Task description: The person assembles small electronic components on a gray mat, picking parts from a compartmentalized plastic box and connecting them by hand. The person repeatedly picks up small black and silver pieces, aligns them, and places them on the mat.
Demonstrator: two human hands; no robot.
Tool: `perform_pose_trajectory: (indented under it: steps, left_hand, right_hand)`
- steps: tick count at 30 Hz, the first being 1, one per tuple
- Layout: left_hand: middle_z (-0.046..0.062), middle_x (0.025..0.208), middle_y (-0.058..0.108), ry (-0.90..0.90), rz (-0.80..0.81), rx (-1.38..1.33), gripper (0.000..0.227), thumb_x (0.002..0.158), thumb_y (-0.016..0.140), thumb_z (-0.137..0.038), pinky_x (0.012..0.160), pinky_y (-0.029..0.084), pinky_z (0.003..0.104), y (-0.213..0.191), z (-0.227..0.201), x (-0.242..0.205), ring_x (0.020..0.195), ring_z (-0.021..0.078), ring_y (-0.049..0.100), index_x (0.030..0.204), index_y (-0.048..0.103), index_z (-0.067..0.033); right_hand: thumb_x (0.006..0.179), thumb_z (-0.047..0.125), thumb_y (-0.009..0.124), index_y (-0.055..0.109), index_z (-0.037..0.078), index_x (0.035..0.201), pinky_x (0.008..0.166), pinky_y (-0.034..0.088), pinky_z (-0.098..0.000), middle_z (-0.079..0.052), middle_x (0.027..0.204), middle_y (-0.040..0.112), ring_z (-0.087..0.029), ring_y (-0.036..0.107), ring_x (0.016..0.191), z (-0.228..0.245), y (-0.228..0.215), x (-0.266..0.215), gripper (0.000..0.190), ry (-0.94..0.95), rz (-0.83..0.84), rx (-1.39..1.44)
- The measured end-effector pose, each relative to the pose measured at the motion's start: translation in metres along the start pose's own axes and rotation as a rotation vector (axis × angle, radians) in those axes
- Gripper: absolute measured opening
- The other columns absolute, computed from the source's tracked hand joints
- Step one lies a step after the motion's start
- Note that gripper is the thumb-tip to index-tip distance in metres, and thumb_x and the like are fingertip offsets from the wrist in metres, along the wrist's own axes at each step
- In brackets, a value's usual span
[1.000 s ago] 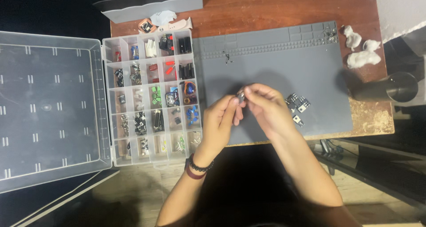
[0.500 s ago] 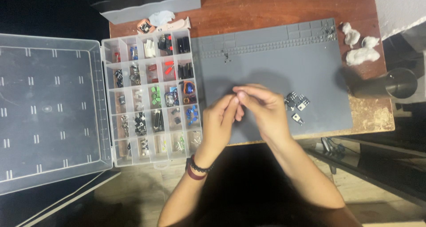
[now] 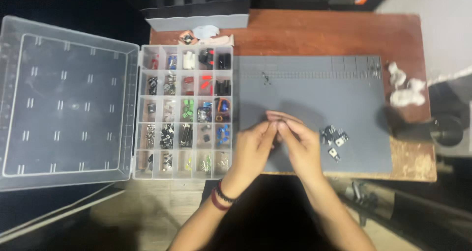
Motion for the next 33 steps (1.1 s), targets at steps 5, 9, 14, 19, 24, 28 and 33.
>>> perform_pose_trajectory:
  steps: [5, 9, 14, 19, 24, 28, 33]
  left_hand:
    - [0.021, 0.097, 0.077, 0.179, -0.151, 0.086, 0.026, 0.098, 0.068, -0.023, 0.08, 0.06, 0.047, -0.02, -0.036, -0.005, 0.096, 0.0415, 0.074, 0.115, 0.074, -0.0038]
    - [0.011, 0.097, 0.075, 0.307, -0.111, 0.126, 0.016, 0.098, 0.069, -0.021, 0.087, 0.058, 0.042, -0.009, -0.021, -0.004, 0.099, 0.0351, 0.073, 0.107, 0.075, -0.0094]
    - [0.006, 0.084, 0.07, 0.285, -0.157, 0.126, 0.01, 0.097, 0.071, -0.019, 0.077, 0.057, 0.037, -0.017, -0.019, 0.0, 0.086, 0.0296, 0.072, 0.098, 0.074, -0.0098]
    - [0.011, 0.076, 0.059, 0.203, -0.026, 0.087, 0.018, 0.104, 0.059, -0.022, 0.07, 0.053, 0.042, -0.014, -0.011, 0.01, 0.079, 0.0373, 0.066, 0.098, 0.067, -0.0066]
    - [0.007, 0.074, 0.061, 0.09, 0.151, -0.126, 0.013, 0.099, 0.066, -0.021, 0.072, 0.051, 0.035, -0.002, 0.008, 0.023, 0.078, 0.0255, 0.066, 0.092, 0.069, -0.0108]
    - [0.006, 0.072, 0.064, 0.085, 0.153, -0.094, 0.013, 0.098, 0.068, -0.02, 0.068, 0.052, 0.032, -0.003, 0.013, 0.026, 0.076, 0.0225, 0.067, 0.088, 0.069, -0.0124]
    - [0.004, 0.066, 0.058, 0.141, 0.238, -0.097, 0.02, 0.099, 0.064, -0.019, 0.065, 0.049, 0.03, -0.002, -0.007, 0.021, 0.07, 0.0189, 0.063, 0.08, 0.064, -0.0125]
  right_hand:
    - [0.108, 0.011, 0.052, 0.069, 0.001, 0.098, 0.086, 0.052, -0.0422, -0.014, 0.089, 0.069, -0.034, 0.068, 0.088, -0.011, -0.02, -0.002, 0.021, -0.178, 0.111, -0.476]
    - [0.109, 0.012, 0.045, 0.064, 0.002, 0.098, 0.082, 0.052, -0.0434, -0.012, 0.083, 0.061, -0.035, 0.064, 0.083, -0.012, -0.01, -0.01, 0.024, -0.239, 0.318, -0.614]
    - [0.106, 0.012, 0.052, 0.07, 0.005, 0.096, 0.08, 0.056, -0.0417, -0.008, 0.076, 0.067, -0.027, 0.07, 0.078, 0.0, -0.015, -0.002, 0.022, -0.087, 0.304, -0.416]
    - [0.106, 0.012, 0.049, 0.07, 0.006, 0.095, 0.077, 0.055, -0.0418, -0.007, 0.075, 0.067, -0.03, 0.069, 0.076, -0.006, -0.018, 0.0, 0.024, -0.098, 0.285, -0.413]
    - [0.11, 0.011, 0.047, 0.068, 0.004, 0.093, 0.081, 0.053, -0.0388, -0.006, 0.071, 0.063, -0.018, 0.061, 0.076, -0.041, -0.026, -0.002, 0.028, 0.059, 0.211, -0.134]
    - [0.11, 0.011, 0.049, 0.068, 0.004, 0.093, 0.08, 0.052, -0.0384, -0.007, 0.068, 0.061, -0.017, 0.058, 0.073, -0.054, -0.032, 0.001, 0.026, 0.094, 0.159, -0.09]
    - [0.109, 0.015, 0.051, 0.065, 0.007, 0.082, 0.07, 0.049, -0.0299, -0.004, 0.063, 0.06, -0.013, 0.054, 0.066, -0.041, -0.025, 0.0, 0.032, 0.137, 0.218, -0.003]
Point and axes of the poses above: each hand's wrist, its own x-axis towards the middle knuckle, its own y-axis out of the palm, z = x × y, the point moved 6 cm from there along x, towards the middle knuckle
